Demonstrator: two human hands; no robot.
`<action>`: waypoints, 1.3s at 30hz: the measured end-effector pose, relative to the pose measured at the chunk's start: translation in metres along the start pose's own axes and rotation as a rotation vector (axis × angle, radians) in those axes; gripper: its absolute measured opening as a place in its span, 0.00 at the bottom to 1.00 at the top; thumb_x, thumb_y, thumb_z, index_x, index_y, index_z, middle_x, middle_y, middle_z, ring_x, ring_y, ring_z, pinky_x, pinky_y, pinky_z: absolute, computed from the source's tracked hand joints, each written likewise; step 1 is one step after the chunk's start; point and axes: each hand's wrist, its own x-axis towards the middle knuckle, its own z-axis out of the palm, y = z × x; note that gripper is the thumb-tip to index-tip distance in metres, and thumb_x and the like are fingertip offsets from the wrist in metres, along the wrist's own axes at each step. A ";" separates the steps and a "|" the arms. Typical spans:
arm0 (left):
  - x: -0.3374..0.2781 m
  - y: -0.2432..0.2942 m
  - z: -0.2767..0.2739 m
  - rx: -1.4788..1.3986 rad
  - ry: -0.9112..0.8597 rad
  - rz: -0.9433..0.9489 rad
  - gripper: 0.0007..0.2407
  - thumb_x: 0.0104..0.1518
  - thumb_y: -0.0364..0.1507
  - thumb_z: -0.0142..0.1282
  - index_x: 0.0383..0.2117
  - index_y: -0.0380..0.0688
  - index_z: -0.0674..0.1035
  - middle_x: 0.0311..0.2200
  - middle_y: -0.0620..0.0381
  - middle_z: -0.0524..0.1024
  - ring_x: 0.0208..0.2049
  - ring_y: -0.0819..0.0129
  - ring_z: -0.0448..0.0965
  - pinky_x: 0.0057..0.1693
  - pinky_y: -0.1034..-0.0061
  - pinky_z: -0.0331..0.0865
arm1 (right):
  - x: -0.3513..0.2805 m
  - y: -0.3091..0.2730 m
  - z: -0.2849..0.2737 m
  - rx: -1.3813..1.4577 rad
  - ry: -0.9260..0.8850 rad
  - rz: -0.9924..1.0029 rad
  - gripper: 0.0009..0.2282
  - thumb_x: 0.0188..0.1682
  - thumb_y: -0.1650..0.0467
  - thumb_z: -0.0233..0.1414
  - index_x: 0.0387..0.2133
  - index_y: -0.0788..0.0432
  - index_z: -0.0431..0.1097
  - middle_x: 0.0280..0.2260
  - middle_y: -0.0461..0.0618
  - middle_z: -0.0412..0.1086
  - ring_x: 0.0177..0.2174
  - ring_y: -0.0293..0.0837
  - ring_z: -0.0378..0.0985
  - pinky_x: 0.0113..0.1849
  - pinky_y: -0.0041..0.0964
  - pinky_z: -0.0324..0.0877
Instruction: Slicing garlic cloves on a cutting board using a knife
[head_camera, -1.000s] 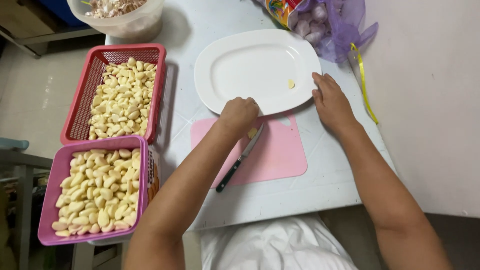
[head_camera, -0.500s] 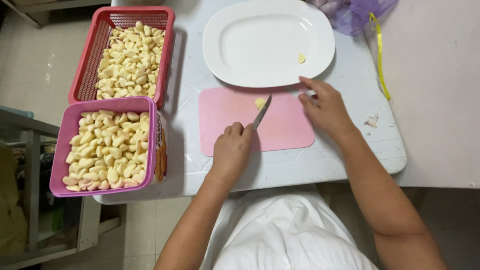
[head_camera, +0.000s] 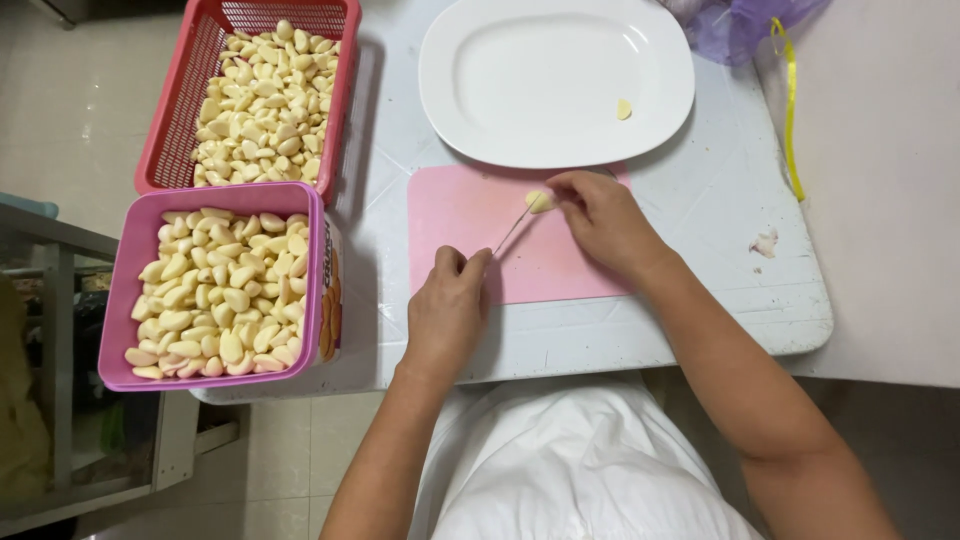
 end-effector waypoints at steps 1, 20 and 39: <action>0.000 0.000 -0.001 -0.012 -0.020 -0.011 0.14 0.61 0.20 0.58 0.53 0.43 0.81 0.36 0.51 0.72 0.31 0.59 0.85 0.33 0.67 0.81 | 0.001 -0.003 0.002 -0.019 -0.022 -0.050 0.15 0.51 0.80 0.54 0.52 0.64 0.75 0.43 0.63 0.77 0.47 0.64 0.80 0.52 0.55 0.73; -0.037 -0.012 0.012 -0.241 -0.070 -0.011 0.18 0.60 0.26 0.56 0.58 0.51 0.80 0.37 0.51 0.73 0.35 0.43 0.84 0.37 0.55 0.80 | -0.046 0.001 0.014 0.579 0.159 0.125 0.21 0.56 0.84 0.45 0.63 0.65 0.63 0.54 0.57 0.69 0.50 0.45 0.76 0.54 0.38 0.75; -0.029 0.011 -0.004 -0.033 -0.002 0.002 0.19 0.57 0.18 0.57 0.56 0.46 0.82 0.34 0.50 0.72 0.28 0.52 0.84 0.31 0.61 0.79 | -0.040 0.000 0.000 0.586 0.333 0.236 0.13 0.54 0.82 0.58 0.51 0.63 0.73 0.43 0.51 0.72 0.44 0.39 0.79 0.48 0.31 0.79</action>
